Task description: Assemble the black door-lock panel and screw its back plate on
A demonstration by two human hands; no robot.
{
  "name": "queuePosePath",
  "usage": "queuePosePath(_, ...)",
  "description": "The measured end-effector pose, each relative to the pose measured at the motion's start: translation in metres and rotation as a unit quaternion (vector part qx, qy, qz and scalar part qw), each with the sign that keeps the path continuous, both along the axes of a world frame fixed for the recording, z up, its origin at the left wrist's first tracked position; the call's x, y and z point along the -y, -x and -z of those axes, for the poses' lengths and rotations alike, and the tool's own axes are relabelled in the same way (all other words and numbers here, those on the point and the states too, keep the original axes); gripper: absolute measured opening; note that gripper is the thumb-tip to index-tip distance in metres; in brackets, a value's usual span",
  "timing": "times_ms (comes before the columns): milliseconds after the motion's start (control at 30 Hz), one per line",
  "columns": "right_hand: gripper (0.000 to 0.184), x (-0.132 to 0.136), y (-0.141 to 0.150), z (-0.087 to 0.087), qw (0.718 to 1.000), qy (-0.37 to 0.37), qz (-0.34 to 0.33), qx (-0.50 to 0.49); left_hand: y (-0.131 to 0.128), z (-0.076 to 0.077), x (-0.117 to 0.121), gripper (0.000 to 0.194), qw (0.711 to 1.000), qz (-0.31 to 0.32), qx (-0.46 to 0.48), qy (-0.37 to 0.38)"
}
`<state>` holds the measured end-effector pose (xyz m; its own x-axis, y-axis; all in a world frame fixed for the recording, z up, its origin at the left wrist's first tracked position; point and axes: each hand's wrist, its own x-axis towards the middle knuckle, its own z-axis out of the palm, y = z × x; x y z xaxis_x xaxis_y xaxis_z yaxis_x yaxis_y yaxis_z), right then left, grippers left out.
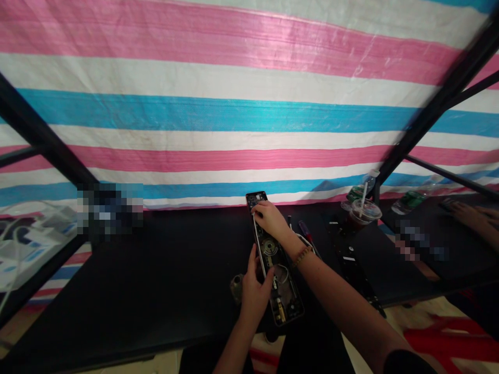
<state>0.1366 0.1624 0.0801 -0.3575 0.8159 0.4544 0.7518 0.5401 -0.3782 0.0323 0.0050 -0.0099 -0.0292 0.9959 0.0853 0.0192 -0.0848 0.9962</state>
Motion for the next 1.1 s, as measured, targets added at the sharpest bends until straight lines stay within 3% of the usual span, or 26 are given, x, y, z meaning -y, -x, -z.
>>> queuePosePath(333, 0.018, 0.000, 0.010, -0.007, 0.992, 0.033, 0.068, 0.104, -0.001, -0.002, 0.001, 0.081, 1.000, 0.007, 0.011, 0.011)
queuePosePath(767, 0.027, 0.011, 0.029, -0.041, 0.967, 0.054, 0.024, 0.248, -0.001, 0.002, 0.002, 0.077, 1.000, -0.009, -0.003, 0.008)
queuePosePath(933, 0.022, -0.005, 0.016, -0.038, 0.967, 0.098, 0.024, 0.235, 0.000, 0.001, 0.003, 0.074, 1.000, -0.016, -0.023, -0.002)
queuePosePath(1100, 0.018, -0.014, 0.008, -0.023, 0.973, 0.130, 0.062, 0.180, 0.000, -0.003, 0.004, 0.071, 0.999, -0.033, -0.023, 0.003)
